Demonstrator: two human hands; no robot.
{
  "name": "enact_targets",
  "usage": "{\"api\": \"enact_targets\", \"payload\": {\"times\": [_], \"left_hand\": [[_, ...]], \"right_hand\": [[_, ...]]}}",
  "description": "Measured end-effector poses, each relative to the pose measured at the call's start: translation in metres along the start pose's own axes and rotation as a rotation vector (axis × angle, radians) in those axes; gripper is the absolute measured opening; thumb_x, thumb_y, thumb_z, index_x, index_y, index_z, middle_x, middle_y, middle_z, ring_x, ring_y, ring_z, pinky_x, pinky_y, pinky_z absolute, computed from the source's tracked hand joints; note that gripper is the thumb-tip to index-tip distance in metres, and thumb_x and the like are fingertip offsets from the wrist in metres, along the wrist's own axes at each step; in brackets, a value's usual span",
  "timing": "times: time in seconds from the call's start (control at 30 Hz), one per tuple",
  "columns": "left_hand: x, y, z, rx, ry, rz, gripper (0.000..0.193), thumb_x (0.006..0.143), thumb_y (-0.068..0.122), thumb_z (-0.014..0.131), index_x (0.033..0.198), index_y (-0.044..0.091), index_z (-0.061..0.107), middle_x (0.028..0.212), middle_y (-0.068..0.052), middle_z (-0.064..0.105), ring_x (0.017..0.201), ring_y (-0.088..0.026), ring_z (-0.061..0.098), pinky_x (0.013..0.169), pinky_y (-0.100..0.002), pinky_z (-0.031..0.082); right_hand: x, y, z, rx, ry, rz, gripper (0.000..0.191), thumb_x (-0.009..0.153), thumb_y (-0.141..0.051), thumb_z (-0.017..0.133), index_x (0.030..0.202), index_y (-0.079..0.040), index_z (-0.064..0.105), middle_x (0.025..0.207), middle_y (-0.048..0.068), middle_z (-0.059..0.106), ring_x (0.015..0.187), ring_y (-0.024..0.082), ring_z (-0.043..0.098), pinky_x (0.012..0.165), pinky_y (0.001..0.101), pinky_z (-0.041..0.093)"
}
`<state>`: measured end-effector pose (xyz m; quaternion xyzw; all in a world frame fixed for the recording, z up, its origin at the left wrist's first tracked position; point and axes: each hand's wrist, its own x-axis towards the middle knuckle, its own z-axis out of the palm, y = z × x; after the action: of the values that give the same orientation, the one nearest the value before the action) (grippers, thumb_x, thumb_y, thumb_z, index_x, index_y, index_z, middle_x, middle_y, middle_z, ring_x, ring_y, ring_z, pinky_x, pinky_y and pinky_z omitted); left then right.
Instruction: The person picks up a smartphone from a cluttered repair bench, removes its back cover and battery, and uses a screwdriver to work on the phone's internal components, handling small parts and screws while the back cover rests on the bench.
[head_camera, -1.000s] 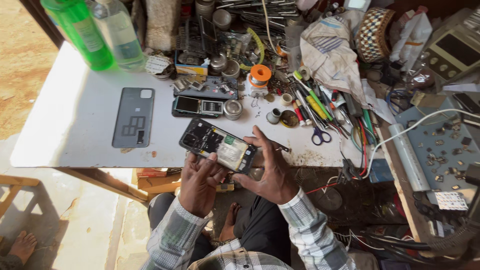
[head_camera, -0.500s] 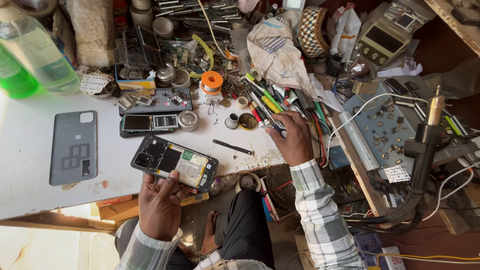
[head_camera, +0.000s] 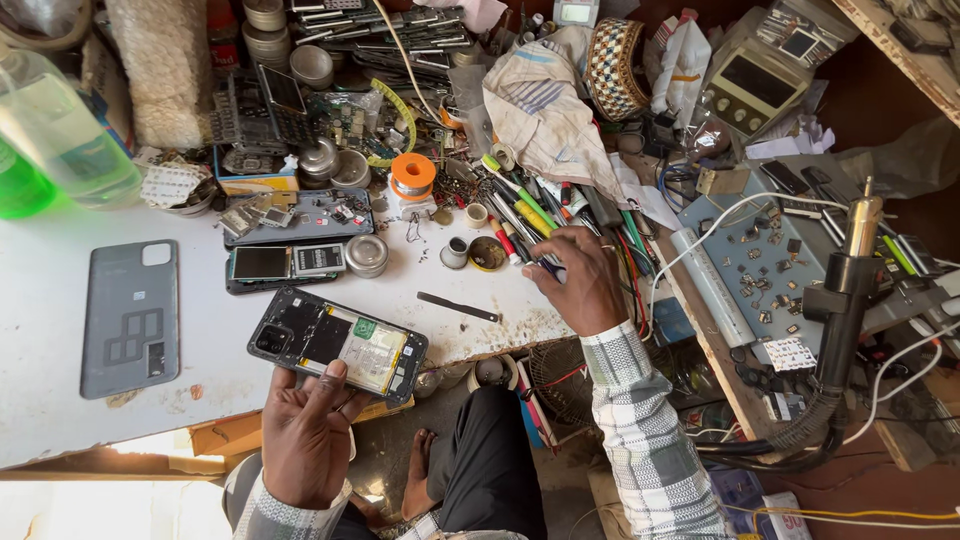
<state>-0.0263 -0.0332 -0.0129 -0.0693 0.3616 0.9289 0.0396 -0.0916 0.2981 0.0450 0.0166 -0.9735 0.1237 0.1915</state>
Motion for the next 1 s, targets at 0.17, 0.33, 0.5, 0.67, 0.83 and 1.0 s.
{"api": "enact_targets", "payload": {"times": [0.17,0.33,0.5,0.67,0.83,1.0], "left_hand": [[0.004,-0.002,0.000,0.008,0.006,-0.007,0.037,0.099,0.003,0.056,0.134,0.003,0.048,0.112,-0.018,0.072,0.102,-0.028,0.073,0.086,-0.048,0.061],[0.004,-0.004,-0.001,-0.004,-0.005,0.006,0.035,0.100,0.003,0.055,0.134,0.003,0.048,0.110,-0.017,0.072,0.103,-0.028,0.072,0.087,-0.048,0.062],[0.006,-0.004,0.000,0.049,0.043,-0.019,0.037,0.098,0.004,0.054,0.135,0.004,0.047,0.111,-0.017,0.073,0.103,-0.028,0.073,0.085,-0.048,0.062],[0.006,-0.007,0.000,0.040,0.028,0.006,0.037,0.099,0.004,0.054,0.136,0.003,0.045,0.111,-0.019,0.072,0.104,-0.029,0.072,0.087,-0.050,0.063],[0.004,-0.009,0.000,0.039,0.035,0.016,0.037,0.099,0.003,0.054,0.135,0.004,0.044,0.111,-0.018,0.072,0.104,-0.029,0.072,0.086,-0.049,0.062],[0.002,-0.009,0.000,0.024,0.010,0.028,0.036,0.100,0.004,0.054,0.135,0.003,0.045,0.110,-0.017,0.073,0.103,-0.028,0.073,0.086,-0.049,0.063]], "right_hand": [[0.003,0.000,0.001,-0.049,0.045,-0.075,0.034,0.076,-0.029,0.089,0.105,-0.015,0.076,0.116,0.009,0.063,0.105,0.028,0.063,0.098,0.0522,0.040],[0.005,0.007,0.003,0.016,0.088,-0.018,0.037,0.082,-0.025,0.085,0.114,-0.010,0.072,0.116,0.012,0.063,0.106,0.029,0.062,0.093,0.0435,0.049],[0.002,0.024,-0.008,-0.018,0.127,0.025,0.026,0.088,-0.016,0.080,0.111,-0.008,0.073,0.116,0.012,0.064,0.103,0.031,0.064,0.091,0.0448,0.051],[-0.003,0.033,-0.011,-0.021,0.129,0.048,0.021,0.088,-0.009,0.075,0.110,-0.007,0.075,0.114,0.013,0.065,0.100,0.031,0.065,0.089,0.0463,0.050],[-0.002,0.048,-0.016,-0.009,0.274,0.092,0.010,0.093,-0.012,0.077,0.103,-0.010,0.079,0.110,0.009,0.070,0.102,0.027,0.066,0.092,0.0427,0.050],[0.002,0.053,-0.014,-0.121,0.199,0.102,0.018,0.080,-0.026,0.087,0.090,-0.013,0.081,0.105,0.005,0.069,0.097,0.024,0.066,0.091,0.0461,0.048]]}}
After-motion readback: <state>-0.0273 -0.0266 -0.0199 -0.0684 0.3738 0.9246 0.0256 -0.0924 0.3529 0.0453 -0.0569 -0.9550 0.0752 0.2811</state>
